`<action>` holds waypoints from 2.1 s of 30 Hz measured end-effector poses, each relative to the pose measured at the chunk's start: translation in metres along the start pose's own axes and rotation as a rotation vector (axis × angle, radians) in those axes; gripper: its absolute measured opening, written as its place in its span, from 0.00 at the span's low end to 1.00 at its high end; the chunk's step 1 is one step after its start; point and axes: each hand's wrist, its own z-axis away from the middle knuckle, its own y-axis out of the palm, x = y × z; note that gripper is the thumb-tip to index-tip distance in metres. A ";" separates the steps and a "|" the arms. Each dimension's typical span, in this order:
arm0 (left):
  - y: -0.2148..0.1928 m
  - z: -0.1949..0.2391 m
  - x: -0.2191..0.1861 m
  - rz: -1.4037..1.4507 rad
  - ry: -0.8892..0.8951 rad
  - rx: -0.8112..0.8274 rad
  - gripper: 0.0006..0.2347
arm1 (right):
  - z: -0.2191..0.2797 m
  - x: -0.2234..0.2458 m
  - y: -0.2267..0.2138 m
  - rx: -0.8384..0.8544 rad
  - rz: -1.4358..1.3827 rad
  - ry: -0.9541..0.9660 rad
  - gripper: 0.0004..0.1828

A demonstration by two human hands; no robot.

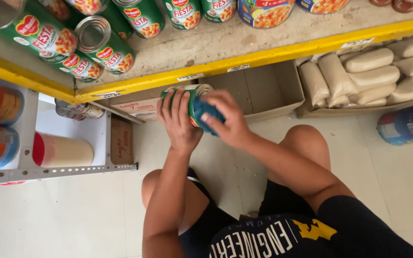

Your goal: Wiping canned goods with a cloth and organizing them on a shelf

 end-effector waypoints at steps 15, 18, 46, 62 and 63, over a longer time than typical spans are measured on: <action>-0.010 0.012 0.011 0.302 -0.443 -0.016 0.43 | -0.002 -0.053 -0.025 0.040 0.569 -0.375 0.16; -0.012 0.023 0.014 0.650 -0.885 0.021 0.51 | -0.012 -0.056 -0.029 -0.141 0.283 -0.065 0.12; 0.034 0.068 -0.005 1.562 -1.548 0.076 0.26 | -0.017 -0.038 -0.010 -0.124 -0.041 0.179 0.10; 0.032 0.072 0.010 1.451 -1.710 0.110 0.25 | -0.003 -0.033 -0.009 0.037 -0.041 0.157 0.18; 0.030 0.070 0.005 1.450 -1.713 0.112 0.25 | 0.000 -0.046 -0.006 0.037 -0.042 0.161 0.18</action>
